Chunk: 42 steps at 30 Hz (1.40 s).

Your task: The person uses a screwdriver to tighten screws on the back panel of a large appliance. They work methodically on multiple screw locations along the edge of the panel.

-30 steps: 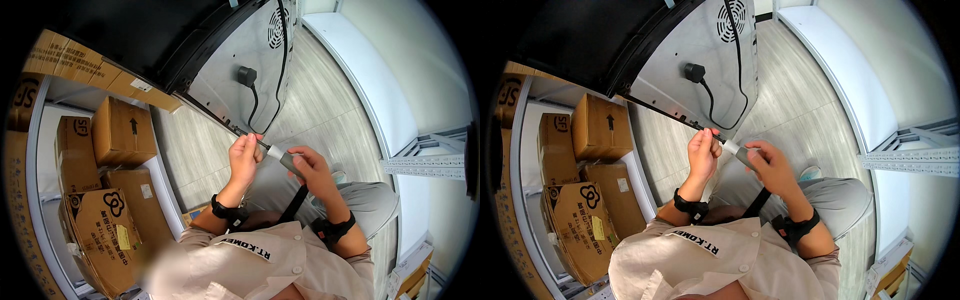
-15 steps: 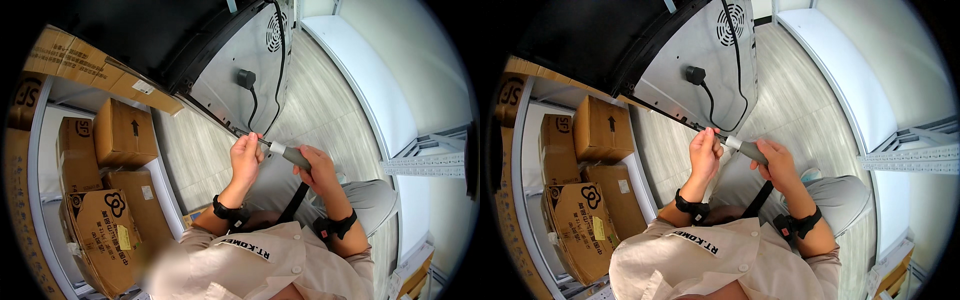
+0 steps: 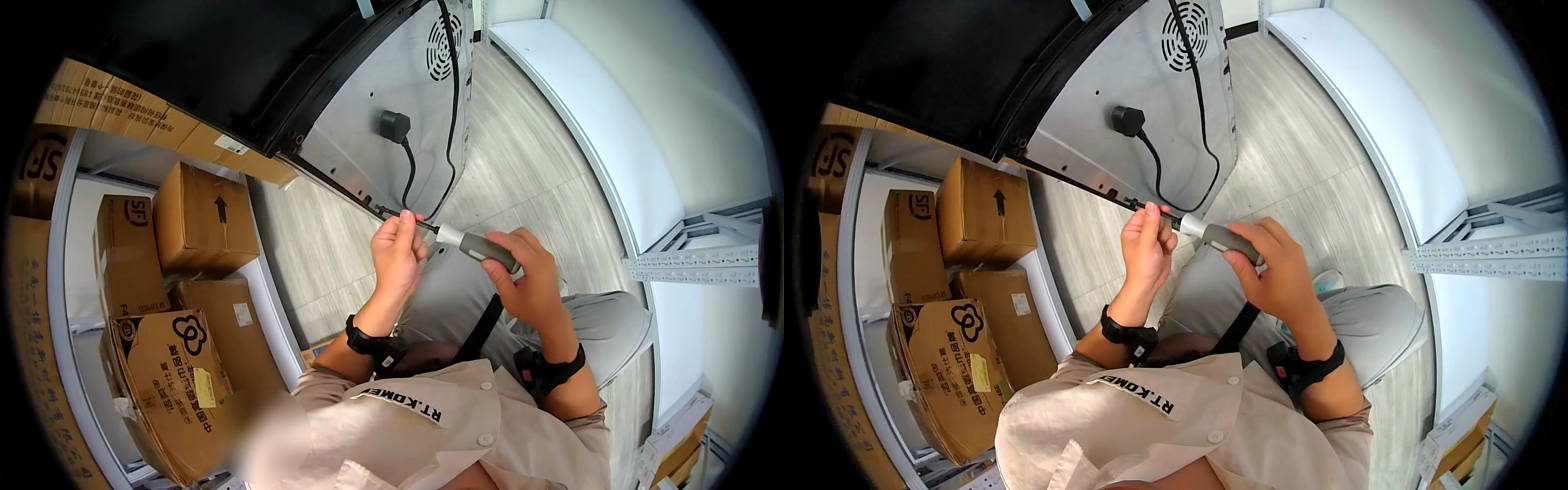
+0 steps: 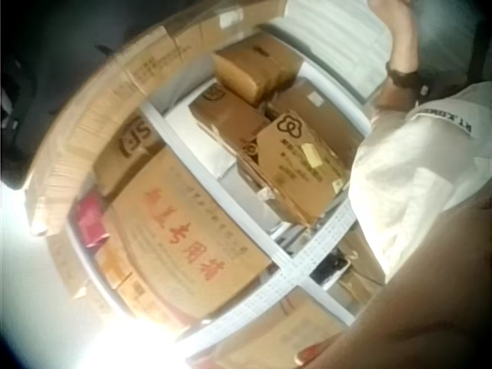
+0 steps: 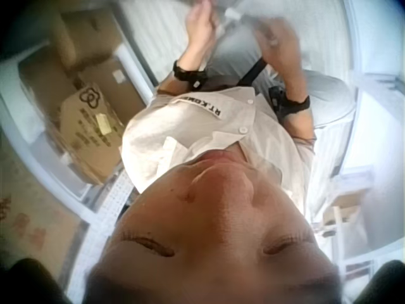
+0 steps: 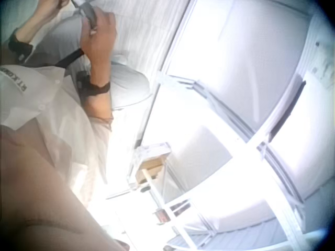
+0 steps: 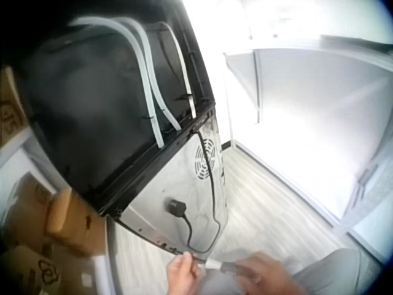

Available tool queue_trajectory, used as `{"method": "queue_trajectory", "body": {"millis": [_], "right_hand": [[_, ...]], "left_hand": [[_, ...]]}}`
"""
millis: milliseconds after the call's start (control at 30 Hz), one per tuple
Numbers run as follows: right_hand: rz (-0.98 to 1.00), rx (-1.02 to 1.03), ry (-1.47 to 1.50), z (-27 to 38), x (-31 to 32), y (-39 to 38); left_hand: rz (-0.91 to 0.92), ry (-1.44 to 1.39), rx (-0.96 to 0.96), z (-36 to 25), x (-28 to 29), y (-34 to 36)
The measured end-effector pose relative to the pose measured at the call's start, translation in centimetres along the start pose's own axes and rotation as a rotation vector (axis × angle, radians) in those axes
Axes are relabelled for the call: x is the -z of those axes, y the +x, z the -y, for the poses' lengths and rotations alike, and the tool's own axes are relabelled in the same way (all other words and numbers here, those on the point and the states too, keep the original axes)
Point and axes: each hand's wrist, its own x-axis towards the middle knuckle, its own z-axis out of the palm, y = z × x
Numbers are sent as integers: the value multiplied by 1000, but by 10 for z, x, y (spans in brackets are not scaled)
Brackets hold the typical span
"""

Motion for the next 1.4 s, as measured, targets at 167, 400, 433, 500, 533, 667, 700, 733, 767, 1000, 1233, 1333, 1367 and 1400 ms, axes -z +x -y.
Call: {"method": "queue_trajectory", "body": {"millis": [167, 400, 433, 500, 533, 667, 700, 733, 767, 1000, 1233, 1333, 1367, 1400], "right_hand": [[63, -765, 519, 10, -6, 2], [110, -656, 473, -3, -13, -5], [85, -558, 431, -6, -15, -9], [95, -458, 355, -3, -13, -8], [99, -408, 316, -2, -11, -8], [70, -649, 462, -5, 2, -10], [45, -683, 477, -7, 5, -10], [21, -717, 492, -9, 8, -11], [1, -729, 547, -10, 11, -12], [43, -550, 704, -23, -5, -37], [-13, -747, 313, -11, -13, -34], [-207, -522, 340, -9, -19, -34], [-215, -489, 290, -12, -21, -37], [-223, -456, 241, -17, -24, -41]], "left_hand": [[-30, 2, -14, 2, -3, -2], [12, 28, -14, 0, 1, -2], [15, 33, -12, 1, 1, -1], [14, 39, 11, -1, 2, -2], [14, 40, 33, -4, 2, -2], [129, -243, 225, -1, 14, 2], [159, -294, 274, 3, 15, 2], [189, -344, 324, 6, 17, 1], [218, -396, 374, 8, 15, 1], [260, -221, 359, 16, -16, -6], [490, 247, 91, 30, -57, -16], [484, 231, 116, 43, -65, -16], [465, 213, 181, 42, -69, -17], [446, 195, 247, 40, -73, -19]]}}
